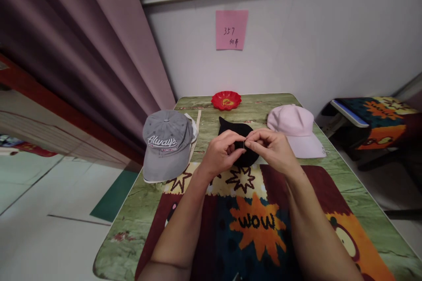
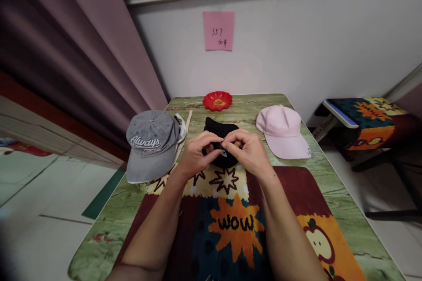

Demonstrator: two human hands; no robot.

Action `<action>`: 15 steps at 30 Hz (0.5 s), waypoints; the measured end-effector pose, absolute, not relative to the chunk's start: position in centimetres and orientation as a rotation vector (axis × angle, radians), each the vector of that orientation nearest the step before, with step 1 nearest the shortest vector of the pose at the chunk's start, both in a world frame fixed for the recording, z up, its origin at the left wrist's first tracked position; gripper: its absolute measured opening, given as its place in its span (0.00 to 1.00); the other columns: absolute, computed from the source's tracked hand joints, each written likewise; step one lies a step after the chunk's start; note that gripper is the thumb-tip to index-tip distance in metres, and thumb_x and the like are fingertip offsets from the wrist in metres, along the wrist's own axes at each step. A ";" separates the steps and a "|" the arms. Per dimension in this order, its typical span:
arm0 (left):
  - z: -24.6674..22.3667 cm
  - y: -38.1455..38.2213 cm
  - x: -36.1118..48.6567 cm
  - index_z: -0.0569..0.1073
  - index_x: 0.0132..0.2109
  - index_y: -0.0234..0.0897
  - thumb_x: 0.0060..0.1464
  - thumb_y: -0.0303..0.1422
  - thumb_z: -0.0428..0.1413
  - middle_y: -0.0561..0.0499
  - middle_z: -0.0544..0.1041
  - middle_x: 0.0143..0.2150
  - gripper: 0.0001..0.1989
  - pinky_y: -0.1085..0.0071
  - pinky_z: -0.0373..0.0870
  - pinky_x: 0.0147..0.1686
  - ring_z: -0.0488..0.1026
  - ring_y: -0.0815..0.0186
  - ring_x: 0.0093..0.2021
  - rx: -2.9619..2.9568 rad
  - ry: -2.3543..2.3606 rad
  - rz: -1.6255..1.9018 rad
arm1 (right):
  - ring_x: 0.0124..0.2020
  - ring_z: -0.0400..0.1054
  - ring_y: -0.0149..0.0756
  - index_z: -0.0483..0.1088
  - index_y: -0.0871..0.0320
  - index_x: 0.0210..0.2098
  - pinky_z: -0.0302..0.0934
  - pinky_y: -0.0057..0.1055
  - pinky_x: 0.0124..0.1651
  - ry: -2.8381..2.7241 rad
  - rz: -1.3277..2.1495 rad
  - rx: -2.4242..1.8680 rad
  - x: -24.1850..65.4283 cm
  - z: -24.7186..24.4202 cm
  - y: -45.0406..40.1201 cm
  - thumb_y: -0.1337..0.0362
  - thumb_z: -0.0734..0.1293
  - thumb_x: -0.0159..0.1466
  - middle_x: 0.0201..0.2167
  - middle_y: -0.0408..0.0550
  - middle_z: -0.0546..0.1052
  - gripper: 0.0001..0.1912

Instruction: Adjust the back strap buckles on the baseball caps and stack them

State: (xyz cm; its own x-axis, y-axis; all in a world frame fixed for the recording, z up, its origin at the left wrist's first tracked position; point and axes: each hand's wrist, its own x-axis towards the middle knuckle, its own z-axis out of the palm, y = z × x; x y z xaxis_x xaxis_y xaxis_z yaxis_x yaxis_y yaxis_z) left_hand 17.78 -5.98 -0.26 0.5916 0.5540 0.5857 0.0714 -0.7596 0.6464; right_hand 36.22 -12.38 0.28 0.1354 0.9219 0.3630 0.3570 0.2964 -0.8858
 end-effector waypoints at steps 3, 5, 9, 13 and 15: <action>-0.3 -5.8 17.7 0.79 0.47 0.36 0.58 0.31 0.62 0.46 0.77 0.43 0.09 0.78 0.66 0.25 0.66 0.76 0.26 2.161 0.556 1.124 | 0.33 0.70 0.34 0.78 0.57 0.29 0.62 0.31 0.34 -1.407 0.581 -1.236 36.0 0.1 -12.1 0.59 0.74 0.61 0.37 0.49 0.79 0.08; -0.2 -5.6 17.6 0.80 0.46 0.36 0.57 0.32 0.63 0.47 0.76 0.44 0.10 0.79 0.65 0.24 0.65 0.78 0.25 2.082 0.610 1.149 | 0.27 0.66 0.29 0.80 0.56 0.39 0.60 0.29 0.30 -1.392 0.616 -1.230 36.0 0.0 -12.1 0.58 0.76 0.59 0.42 0.49 0.79 0.11; 0.1 -5.3 17.4 0.82 0.43 0.37 0.52 0.33 0.67 0.48 0.75 0.44 0.11 0.79 0.64 0.23 0.64 0.79 0.24 1.934 0.683 1.134 | 0.24 0.61 0.25 0.75 0.50 0.57 0.59 0.28 0.27 -1.499 0.671 -1.230 36.1 0.0 -12.2 0.59 0.78 0.56 0.46 0.47 0.76 0.29; 0.4 -5.5 17.5 0.81 0.42 0.35 0.51 0.33 0.66 0.49 0.75 0.42 0.10 0.79 0.63 0.22 0.66 0.78 0.25 1.811 0.712 1.071 | 0.24 0.61 0.28 0.78 0.52 0.54 0.60 0.28 0.30 -1.584 0.519 -1.251 35.9 -0.1 -12.1 0.62 0.74 0.61 0.32 0.42 0.73 0.21; 0.5 -5.7 17.6 0.80 0.42 0.34 0.51 0.34 0.66 0.50 0.75 0.38 0.11 0.78 0.64 0.22 0.67 0.76 0.24 1.750 0.737 1.051 | 0.25 0.62 0.29 0.78 0.53 0.53 0.61 0.29 0.30 -1.591 0.447 -1.248 35.7 -0.2 -12.0 0.63 0.74 0.62 0.30 0.42 0.74 0.19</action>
